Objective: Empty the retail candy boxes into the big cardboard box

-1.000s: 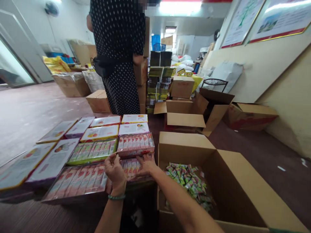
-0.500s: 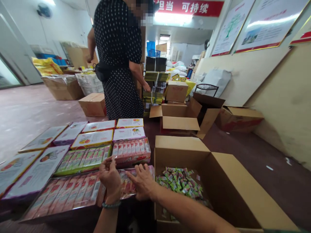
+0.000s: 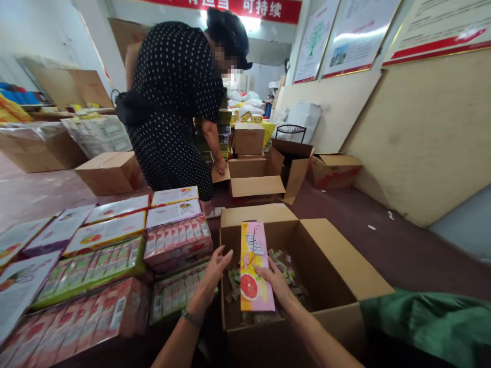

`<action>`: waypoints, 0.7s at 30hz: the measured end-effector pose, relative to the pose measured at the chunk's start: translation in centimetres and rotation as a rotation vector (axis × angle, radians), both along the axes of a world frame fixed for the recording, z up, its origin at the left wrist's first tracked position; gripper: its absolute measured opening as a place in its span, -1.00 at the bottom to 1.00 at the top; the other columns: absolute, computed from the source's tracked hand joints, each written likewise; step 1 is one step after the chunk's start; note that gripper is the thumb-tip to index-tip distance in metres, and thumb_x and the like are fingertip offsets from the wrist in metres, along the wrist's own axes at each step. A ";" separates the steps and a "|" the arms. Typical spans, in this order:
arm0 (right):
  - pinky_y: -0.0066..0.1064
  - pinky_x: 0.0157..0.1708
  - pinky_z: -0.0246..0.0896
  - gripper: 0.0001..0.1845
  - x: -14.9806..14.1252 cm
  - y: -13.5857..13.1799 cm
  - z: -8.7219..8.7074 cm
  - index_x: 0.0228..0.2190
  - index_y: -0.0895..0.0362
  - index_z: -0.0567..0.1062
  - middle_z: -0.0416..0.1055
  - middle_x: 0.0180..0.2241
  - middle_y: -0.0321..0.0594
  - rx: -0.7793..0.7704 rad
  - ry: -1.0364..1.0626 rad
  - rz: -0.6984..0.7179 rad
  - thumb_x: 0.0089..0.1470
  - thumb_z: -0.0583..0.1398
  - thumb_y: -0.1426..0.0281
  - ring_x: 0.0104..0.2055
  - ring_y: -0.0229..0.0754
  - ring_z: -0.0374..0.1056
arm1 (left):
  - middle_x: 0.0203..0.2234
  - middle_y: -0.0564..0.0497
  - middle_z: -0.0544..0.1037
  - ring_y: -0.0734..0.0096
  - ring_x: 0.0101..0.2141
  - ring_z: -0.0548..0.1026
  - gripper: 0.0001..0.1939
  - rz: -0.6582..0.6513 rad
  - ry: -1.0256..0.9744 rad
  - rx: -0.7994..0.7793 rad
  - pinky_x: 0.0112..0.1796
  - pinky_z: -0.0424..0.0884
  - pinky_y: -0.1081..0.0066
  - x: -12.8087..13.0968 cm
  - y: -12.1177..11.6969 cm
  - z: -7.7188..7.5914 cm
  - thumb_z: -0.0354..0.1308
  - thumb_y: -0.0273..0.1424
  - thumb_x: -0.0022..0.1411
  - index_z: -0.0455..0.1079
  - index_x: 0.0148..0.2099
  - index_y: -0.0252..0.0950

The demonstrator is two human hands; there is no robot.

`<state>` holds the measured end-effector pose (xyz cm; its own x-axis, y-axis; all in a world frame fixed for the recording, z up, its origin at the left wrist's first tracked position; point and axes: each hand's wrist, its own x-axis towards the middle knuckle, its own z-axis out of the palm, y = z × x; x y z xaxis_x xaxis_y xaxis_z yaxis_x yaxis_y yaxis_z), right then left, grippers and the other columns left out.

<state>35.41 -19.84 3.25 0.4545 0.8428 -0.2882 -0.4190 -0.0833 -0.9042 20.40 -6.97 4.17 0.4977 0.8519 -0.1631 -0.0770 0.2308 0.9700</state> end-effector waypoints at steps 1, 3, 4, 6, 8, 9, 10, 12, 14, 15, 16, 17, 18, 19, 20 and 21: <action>-0.15 -0.07 0.46 0.17 -0.4 -0.5 0.0 0.28 0.15 0.21 0.53 -0.02 -0.02 0.046 0.050 -0.016 -0.28 0.51 0.04 -0.08 0.14 0.52 | 0.03 -0.30 0.53 -0.18 0.09 0.48 -0.11 -0.163 -0.057 -0.102 0.08 0.39 0.05 1.0 -0.7 -0.1 0.49 -0.09 -0.02 0.30 0.28 -0.31; -0.16 -0.10 0.47 0.09 -1.1 -1.3 0.1 0.26 0.10 0.25 0.54 -0.04 -0.06 0.097 0.080 -0.013 -0.23 0.52 0.08 -0.15 0.09 0.54 | 0.04 -0.25 0.55 -0.14 0.04 0.54 -0.06 -0.416 -0.236 -0.254 0.03 0.45 0.07 2.5 -2.1 -0.1 0.49 -0.21 -0.06 0.23 0.34 -0.23; -0.15 -0.11 0.48 0.07 -1.3 -1.6 0.1 0.26 0.08 0.25 0.54 -0.04 -0.07 0.109 0.076 0.001 -0.20 0.51 0.09 -0.17 0.08 0.54 | 0.05 -0.21 0.56 -0.11 0.01 0.55 -0.04 -0.483 -0.321 -0.301 0.02 0.47 0.09 3.0 -2.6 0.0 0.47 -0.29 -0.08 0.22 0.36 -0.19; -0.08 -0.07 0.47 0.02 -1.3 -2.1 0.0 0.28 0.07 0.25 0.51 0.00 -0.05 0.107 0.037 0.045 -0.12 0.46 0.06 -0.13 0.12 0.53 | 0.07 -0.17 0.57 -0.06 -0.01 0.57 -0.01 -0.508 -0.414 -0.350 -0.01 0.49 0.14 3.7 -3.3 0.2 0.39 -0.42 -0.13 0.19 0.39 -0.15; 0.04 0.04 0.40 -0.02 -0.6 -2.6 -0.2 0.30 0.07 0.23 0.43 0.11 0.02 0.077 -0.155 0.026 -0.04 0.38 0.00 0.04 0.21 0.45 | 0.08 -0.16 0.57 -0.06 0.00 0.56 0.08 -0.477 -0.436 -0.362 -0.03 0.50 0.19 4.1 -3.5 0.4 0.31 -0.49 -0.18 0.12 0.44 -0.18; 0.12 0.13 0.32 -0.02 -0.2 -2.9 -0.3 0.32 0.08 0.21 0.34 0.19 0.06 0.058 -0.344 -0.039 -0.01 0.35 -0.02 0.17 0.26 0.35 | 0.09 -0.16 0.57 -0.07 0.01 0.55 0.13 -0.462 -0.437 -0.364 -0.05 0.50 0.21 4.3 -3.4 0.4 0.29 -0.50 -0.20 0.07 0.47 -0.20; 0.18 0.22 0.19 -0.02 0.2 -3.2 -0.3 0.33 0.09 0.19 0.23 0.27 0.10 0.043 -0.590 -0.122 0.02 0.33 -0.03 0.28 0.30 0.21 | 0.11 -0.16 0.56 -0.07 0.00 0.55 0.18 -0.453 -0.423 -0.369 -0.07 0.50 0.22 4.4 -3.3 0.4 0.27 -0.51 -0.22 0.00 0.50 -0.21; 0.22 0.34 -0.08 -0.13 1.0 -3.7 0.1 0.32 0.12 0.22 0.08 0.34 0.12 0.076 -1.160 -0.226 0.12 0.29 0.02 0.39 0.29 -0.02 | 0.12 -0.15 0.55 -0.05 -0.01 0.56 0.26 -0.445 -0.354 -0.365 -0.12 0.50 0.26 4.5 -2.8 0.1 0.26 -0.52 -0.22 -0.11 0.55 -0.20; 0.16 0.37 -0.19 -0.35 1.6 -3.8 0.9 0.25 0.15 0.29 0.14 0.30 0.10 0.186 -1.609 -0.068 0.25 0.22 0.13 0.39 0.21 -0.04 | 0.13 -0.11 0.55 -0.01 -0.01 0.54 0.28 -0.440 -0.260 -0.328 -0.12 0.48 0.31 4.5 -2.4 -0.3 0.29 -0.55 -0.24 -0.09 0.55 -0.18; 0.11 0.36 -0.17 -0.45 1.8 -3.8 1.4 0.19 0.18 0.35 0.24 0.23 0.09 0.231 -1.750 0.094 0.30 0.19 0.15 0.35 0.17 0.03 | 0.13 -0.09 0.55 0.01 0.00 0.53 0.26 -0.443 -0.223 -0.304 -0.11 0.47 0.34 4.5 -2.2 -0.4 0.31 -0.56 -0.25 -0.03 0.54 -0.18; 0.05 0.33 -0.11 -0.52 1.9 -3.6 2.0 0.11 0.21 0.40 0.32 0.14 0.06 0.242 -1.845 0.265 0.34 0.17 0.13 0.29 0.13 0.11 | 0.12 -0.07 0.56 0.04 0.01 0.52 0.24 -0.449 -0.194 -0.277 -0.11 0.46 0.37 4.5 -2.0 -0.5 0.32 -0.57 -0.25 0.02 0.53 -0.18; 0.00 0.28 -0.03 -0.51 2.1 -3.3 2.6 0.03 0.23 0.44 0.38 0.04 0.03 0.214 -1.911 0.417 0.34 0.19 0.06 0.21 0.11 0.19 | 0.10 -0.04 0.57 0.06 -0.01 0.52 0.22 -0.457 -0.167 -0.246 -0.12 0.45 0.39 4.5 -1.9 -0.5 0.31 -0.58 -0.27 0.08 0.51 -0.19; -0.04 0.21 0.05 -0.46 2.2 -3.0 3.2 -0.05 0.24 0.47 0.42 -0.04 0.01 0.163 -1.963 0.541 0.31 0.22 -0.02 0.12 0.09 0.25 | 0.07 -0.02 0.58 0.09 -0.04 0.52 0.20 -0.463 -0.142 -0.217 -0.15 0.43 0.42 4.5 -1.8 -0.5 0.30 -0.59 -0.28 0.12 0.50 -0.20; -0.08 0.13 0.10 -0.41 2.3 -2.6 3.7 -0.10 0.25 0.48 0.43 -0.10 -0.02 0.108 -2.009 0.635 0.26 0.27 -0.07 0.02 0.06 0.28 | 0.05 0.00 0.60 0.12 -0.07 0.52 0.19 -0.467 -0.128 -0.196 -0.18 0.42 0.43 4.4 -1.8 -0.4 0.28 -0.60 -0.29 0.15 0.48 -0.20; -0.11 0.06 0.13 -0.40 2.4 -2.3 4.1 -0.12 0.25 0.49 0.44 -0.15 -0.04 0.066 -2.050 0.720 0.22 0.31 -0.08 -0.06 0.03 0.30 | 0.03 0.01 0.60 0.13 -0.10 0.52 0.18 -0.469 -0.123 -0.183 -0.19 0.42 0.44 4.4 -1.8 -0.3 0.27 -0.61 -0.30 0.18 0.47 -0.21; -0.15 0.01 0.13 -0.44 2.5 -2.0 4.5 -0.14 0.25 0.50 0.46 -0.19 -0.07 0.041 -2.080 0.798 0.21 0.34 -0.04 -0.12 0.00 0.30 | 0.01 0.01 0.61 0.15 -0.11 0.52 0.17 -0.473 -0.124 -0.179 -0.20 0.41 0.45 4.3 -1.7 -0.3 0.28 -0.63 -0.32 0.21 0.45 -0.23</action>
<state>37.86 -21.83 7.77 -0.3303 0.9437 0.0155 0.9400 0.3274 0.0956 24.73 -8.67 3.87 0.8465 0.4930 -0.2011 -0.0355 0.4291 0.9026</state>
